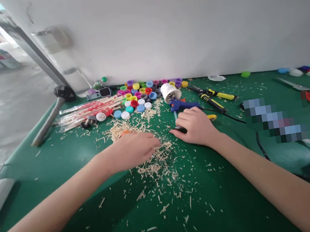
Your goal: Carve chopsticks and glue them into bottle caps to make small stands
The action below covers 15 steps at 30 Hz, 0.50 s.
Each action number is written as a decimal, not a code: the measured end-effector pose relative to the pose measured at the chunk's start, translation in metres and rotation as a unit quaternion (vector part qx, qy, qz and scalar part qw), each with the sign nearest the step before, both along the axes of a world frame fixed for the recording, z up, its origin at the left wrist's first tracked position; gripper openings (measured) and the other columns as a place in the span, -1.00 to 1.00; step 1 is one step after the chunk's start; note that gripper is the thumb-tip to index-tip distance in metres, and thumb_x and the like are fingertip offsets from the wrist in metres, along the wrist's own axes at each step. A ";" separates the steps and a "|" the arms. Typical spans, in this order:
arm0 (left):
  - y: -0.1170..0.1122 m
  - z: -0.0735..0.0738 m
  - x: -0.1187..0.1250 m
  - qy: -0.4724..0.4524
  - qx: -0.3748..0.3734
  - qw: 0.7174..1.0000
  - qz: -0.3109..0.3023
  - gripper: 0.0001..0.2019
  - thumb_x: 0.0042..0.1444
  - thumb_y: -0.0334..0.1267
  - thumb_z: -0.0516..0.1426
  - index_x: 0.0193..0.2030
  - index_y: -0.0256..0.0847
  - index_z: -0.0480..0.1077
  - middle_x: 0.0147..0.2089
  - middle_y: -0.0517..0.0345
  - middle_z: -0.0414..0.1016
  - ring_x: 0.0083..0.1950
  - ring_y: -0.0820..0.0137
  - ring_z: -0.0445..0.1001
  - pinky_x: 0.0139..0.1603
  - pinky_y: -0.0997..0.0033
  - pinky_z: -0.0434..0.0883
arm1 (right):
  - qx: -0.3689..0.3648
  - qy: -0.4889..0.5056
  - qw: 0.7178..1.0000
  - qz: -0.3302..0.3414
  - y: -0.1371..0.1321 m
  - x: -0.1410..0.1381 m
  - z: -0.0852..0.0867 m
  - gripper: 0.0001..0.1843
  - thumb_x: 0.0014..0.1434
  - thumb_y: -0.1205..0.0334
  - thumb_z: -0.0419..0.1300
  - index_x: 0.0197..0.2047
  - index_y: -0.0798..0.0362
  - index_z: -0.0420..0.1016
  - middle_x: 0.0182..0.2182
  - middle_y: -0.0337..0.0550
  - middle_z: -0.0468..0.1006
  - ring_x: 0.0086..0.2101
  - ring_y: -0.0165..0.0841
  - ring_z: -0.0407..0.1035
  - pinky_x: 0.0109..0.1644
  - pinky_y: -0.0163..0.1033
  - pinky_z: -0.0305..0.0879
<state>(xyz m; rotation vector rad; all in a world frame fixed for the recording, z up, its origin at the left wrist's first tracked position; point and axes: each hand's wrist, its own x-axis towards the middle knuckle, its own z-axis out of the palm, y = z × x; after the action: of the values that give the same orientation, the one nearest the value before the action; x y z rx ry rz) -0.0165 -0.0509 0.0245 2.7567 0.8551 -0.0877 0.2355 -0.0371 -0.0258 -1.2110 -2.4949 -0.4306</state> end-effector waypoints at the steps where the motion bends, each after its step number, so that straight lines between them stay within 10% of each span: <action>1: -0.008 -0.001 -0.005 0.006 -0.009 1.000 0.006 -0.74 0.31 -0.25 -0.09 -0.15 -0.14 0.42 -0.24 0.16 0.48 -0.32 0.47 0.42 -0.37 0.43 0.23 | -0.028 -0.009 0.999 0.017 -0.002 -0.002 0.004 -0.62 0.25 -0.04 0.05 -0.47 0.04 0.35 -0.46 -0.20 0.42 -0.36 -0.34 0.22 -0.20 -0.16 0.00; 10: -0.042 -0.006 -0.048 0.008 -0.011 0.985 0.174 -0.65 0.29 -0.03 -0.07 -0.44 -0.17 0.27 -0.50 0.22 0.37 -0.51 0.46 0.29 -0.49 0.40 0.09 | -0.272 -0.009 0.962 0.039 -0.020 -0.009 0.052 -0.55 0.23 -0.09 0.09 -0.55 0.03 0.28 -0.54 -0.20 0.41 -0.52 -0.41 0.21 -0.43 -0.20 0.04; 15: -0.042 -0.002 -0.037 -0.002 0.004 0.980 0.201 -0.58 0.28 0.01 -0.07 -0.53 -0.18 0.19 -0.58 0.23 0.31 -0.55 0.47 0.23 -0.51 0.41 0.07 | -0.254 0.031 0.965 0.064 -0.035 -0.023 0.071 -0.68 0.26 -0.03 0.08 -0.13 0.04 0.44 -0.28 -0.10 0.53 -0.36 -0.33 0.35 -0.35 -0.17 0.16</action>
<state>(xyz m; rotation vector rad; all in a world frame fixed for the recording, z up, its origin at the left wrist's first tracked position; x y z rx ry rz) -0.0536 -0.0929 0.0224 2.5298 1.3910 -0.0016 0.2126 -0.0722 0.0452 -1.1936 -2.6940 0.3001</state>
